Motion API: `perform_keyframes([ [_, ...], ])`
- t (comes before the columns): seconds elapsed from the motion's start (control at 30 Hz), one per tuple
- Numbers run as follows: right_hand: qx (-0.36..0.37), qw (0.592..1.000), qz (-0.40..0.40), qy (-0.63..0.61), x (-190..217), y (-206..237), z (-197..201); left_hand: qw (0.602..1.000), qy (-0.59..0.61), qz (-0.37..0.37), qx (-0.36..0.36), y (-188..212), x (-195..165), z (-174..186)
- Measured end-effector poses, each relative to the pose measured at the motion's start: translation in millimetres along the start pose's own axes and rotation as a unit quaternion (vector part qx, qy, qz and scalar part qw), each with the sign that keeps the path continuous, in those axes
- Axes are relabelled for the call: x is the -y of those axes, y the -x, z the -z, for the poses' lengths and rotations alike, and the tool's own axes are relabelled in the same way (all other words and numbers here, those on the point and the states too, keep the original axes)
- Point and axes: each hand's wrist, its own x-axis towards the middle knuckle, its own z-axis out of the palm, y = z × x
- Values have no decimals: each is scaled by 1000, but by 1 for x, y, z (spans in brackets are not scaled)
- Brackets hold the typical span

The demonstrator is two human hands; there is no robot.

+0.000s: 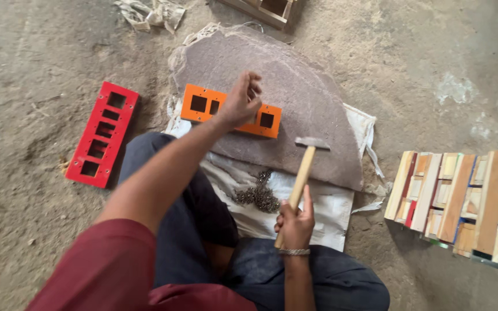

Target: The person sits on the floor and uses a hammer to drive nails into wooden frames placed on a cushion. They repeatedly pick up frames, position them, hammer nails, and stack completed frames.

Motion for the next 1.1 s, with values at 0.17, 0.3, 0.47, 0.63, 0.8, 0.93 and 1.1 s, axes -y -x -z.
perform_keyframes([
  [0.17,13,960,-80,-268,-36,-31,13,917,-362,-34,167,25,-30,91],
  [0.3,52,933,-66,-349,-55,-52,12,832,-509,25,221,44,-47,127],
  [0.47,3,935,-76,-347,-64,-62,10,863,-459,43,208,50,-54,100],
  [0.63,18,911,-39,-410,-68,-61,18,823,-541,-80,154,55,-50,29],
  [0.8,-4,914,-58,-402,-59,-53,18,813,-458,63,354,110,-49,-69],
  [0.93,-1,908,-71,-413,-47,-45,16,778,-500,-81,372,181,-27,-101],
  [1.1,-9,911,-82,-404,-41,-42,15,861,-412,-146,260,199,7,-98],
])
